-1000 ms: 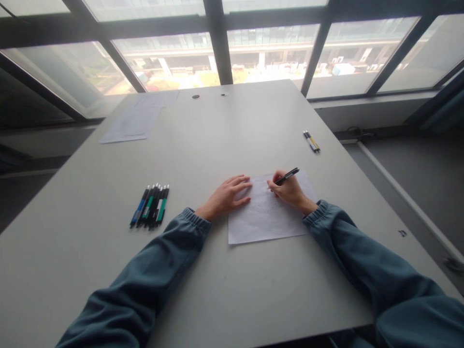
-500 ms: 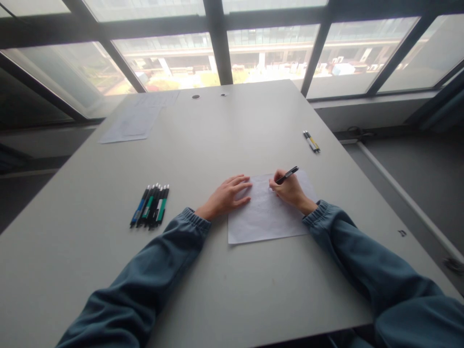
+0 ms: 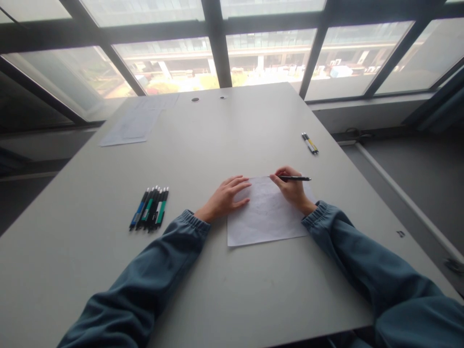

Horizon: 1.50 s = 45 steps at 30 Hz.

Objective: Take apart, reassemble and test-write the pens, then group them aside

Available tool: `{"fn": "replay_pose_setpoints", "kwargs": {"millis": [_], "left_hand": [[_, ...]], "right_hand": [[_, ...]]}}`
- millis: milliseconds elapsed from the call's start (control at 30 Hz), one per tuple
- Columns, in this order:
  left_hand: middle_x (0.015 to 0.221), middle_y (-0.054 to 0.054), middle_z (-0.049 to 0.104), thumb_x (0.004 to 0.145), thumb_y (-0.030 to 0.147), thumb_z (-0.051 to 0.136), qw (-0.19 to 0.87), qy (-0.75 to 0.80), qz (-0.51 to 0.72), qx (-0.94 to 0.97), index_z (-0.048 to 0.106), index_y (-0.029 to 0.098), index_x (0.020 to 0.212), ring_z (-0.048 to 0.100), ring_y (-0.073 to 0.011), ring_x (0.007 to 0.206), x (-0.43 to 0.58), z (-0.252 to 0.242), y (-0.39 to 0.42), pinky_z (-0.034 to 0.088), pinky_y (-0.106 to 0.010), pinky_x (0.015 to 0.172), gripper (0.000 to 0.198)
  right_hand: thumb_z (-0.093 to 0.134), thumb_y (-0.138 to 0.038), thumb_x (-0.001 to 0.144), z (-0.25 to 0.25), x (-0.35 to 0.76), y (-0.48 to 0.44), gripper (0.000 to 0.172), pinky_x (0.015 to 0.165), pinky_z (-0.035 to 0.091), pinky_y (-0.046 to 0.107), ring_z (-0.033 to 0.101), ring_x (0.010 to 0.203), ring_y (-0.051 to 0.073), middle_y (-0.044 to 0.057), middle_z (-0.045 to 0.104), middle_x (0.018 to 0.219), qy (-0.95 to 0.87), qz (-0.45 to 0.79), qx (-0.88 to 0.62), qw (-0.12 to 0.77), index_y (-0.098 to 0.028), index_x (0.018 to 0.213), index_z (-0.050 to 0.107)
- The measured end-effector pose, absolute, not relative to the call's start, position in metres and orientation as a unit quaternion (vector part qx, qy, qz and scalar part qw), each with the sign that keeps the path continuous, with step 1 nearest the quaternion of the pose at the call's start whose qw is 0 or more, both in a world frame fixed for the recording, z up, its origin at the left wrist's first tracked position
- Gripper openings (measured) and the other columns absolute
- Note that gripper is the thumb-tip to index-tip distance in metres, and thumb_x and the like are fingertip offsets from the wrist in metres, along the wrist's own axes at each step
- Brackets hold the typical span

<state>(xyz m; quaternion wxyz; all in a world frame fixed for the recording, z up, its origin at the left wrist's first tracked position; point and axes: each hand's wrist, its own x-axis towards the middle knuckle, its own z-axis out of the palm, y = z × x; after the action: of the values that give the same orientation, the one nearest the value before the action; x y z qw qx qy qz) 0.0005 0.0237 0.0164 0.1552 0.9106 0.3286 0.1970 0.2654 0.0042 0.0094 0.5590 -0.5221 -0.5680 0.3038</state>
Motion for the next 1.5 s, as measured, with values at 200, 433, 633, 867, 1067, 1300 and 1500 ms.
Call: {"fn": "replay_pose_setpoints", "kwargs": {"millis": [200, 433, 633, 867, 1067, 1300, 1500], "left_hand": [[0.133, -0.009, 0.066, 0.101, 0.034, 0.052, 0.156, 0.346, 0.304, 0.874, 0.060, 0.024, 0.134, 0.057, -0.0231, 0.128, 0.002, 0.017, 0.022, 0.045, -0.045, 0.113, 0.036], [0.124, -0.009, 0.070, 0.095, 0.052, 0.061, 0.173, 0.326, 0.321, 0.872, 0.062, 0.024, 0.131, 0.061, -0.0248, 0.121, 0.001, 0.016, 0.022, 0.044, -0.043, 0.107, 0.046], [0.100, -0.007, 0.074, 0.099, 0.048, 0.056, 0.176, 0.305, 0.308, 0.884, 0.072, 0.022, 0.103, 0.065, -0.0216, 0.102, 0.002, 0.019, 0.021, 0.046, -0.040, 0.096, 0.031], [0.090, -0.007, 0.072, 0.097, 0.045, 0.060, 0.183, 0.352, 0.392, 0.830, 0.073, 0.021, 0.093, 0.064, -0.0203, 0.087, 0.003, 0.014, 0.025, 0.051, -0.039, 0.085, 0.027], [0.091, -0.006, 0.072, 0.096, 0.043, 0.063, 0.198, 0.377, 0.423, 0.800, 0.075, 0.022, 0.099, 0.065, -0.0197, 0.088, 0.003, 0.017, 0.024, 0.053, -0.036, 0.083, 0.024], [0.091, -0.005, 0.074, 0.091, 0.042, 0.069, 0.196, 0.424, 0.471, 0.748, 0.074, 0.021, 0.100, 0.066, -0.0185, 0.086, 0.001, 0.014, 0.024, 0.055, -0.035, 0.081, 0.023], [0.088, -0.005, 0.074, 0.090, 0.038, 0.070, 0.202, 0.414, 0.479, 0.747, 0.075, 0.022, 0.094, 0.065, -0.0186, 0.085, -0.001, 0.012, 0.026, 0.055, -0.036, 0.081, 0.017]], "right_hand": [[0.059, -0.045, 0.090, 0.021, 0.263, -0.003, 0.031, 0.047, 0.038, 0.025, 0.055, 0.053, 0.012, 0.004, 0.071, 0.077, -0.554, 0.456, -0.437, 0.541, -0.017, 0.099, 0.068], [0.077, -0.043, 0.080, 0.032, 0.258, -0.012, 0.028, 0.052, 0.042, 0.024, 0.054, 0.058, 0.011, 0.002, 0.068, 0.071, -0.617, 0.490, -0.398, 0.470, -0.017, 0.085, 0.067], [0.075, -0.045, 0.082, 0.037, 0.256, -0.017, 0.034, 0.056, 0.048, 0.026, 0.055, 0.062, 0.012, 0.008, 0.076, 0.089, -0.628, 0.552, -0.358, 0.417, -0.017, 0.102, 0.074], [0.067, -0.057, 0.086, 0.022, 0.261, -0.005, 0.042, 0.046, 0.033, 0.024, 0.044, 0.050, 0.009, 0.002, 0.066, 0.068, -0.499, 0.586, -0.382, 0.511, -0.017, 0.097, 0.074], [0.069, -0.055, 0.084, 0.018, 0.265, 0.000, 0.041, 0.047, 0.033, 0.025, 0.049, 0.055, 0.011, 0.005, 0.067, 0.074, -0.444, 0.600, -0.385, 0.543, -0.017, 0.097, 0.075], [0.072, -0.058, 0.083, 0.016, 0.263, -0.001, 0.044, 0.047, 0.033, 0.025, 0.047, 0.054, 0.010, 0.004, 0.068, 0.075, -0.468, 0.582, -0.400, 0.532, -0.017, 0.098, 0.075], [0.077, -0.057, 0.079, 0.011, 0.267, 0.001, 0.043, 0.048, 0.034, 0.025, 0.046, 0.053, 0.009, 0.005, 0.070, 0.073, -0.476, 0.587, -0.391, 0.526, -0.017, 0.095, 0.077]]}}
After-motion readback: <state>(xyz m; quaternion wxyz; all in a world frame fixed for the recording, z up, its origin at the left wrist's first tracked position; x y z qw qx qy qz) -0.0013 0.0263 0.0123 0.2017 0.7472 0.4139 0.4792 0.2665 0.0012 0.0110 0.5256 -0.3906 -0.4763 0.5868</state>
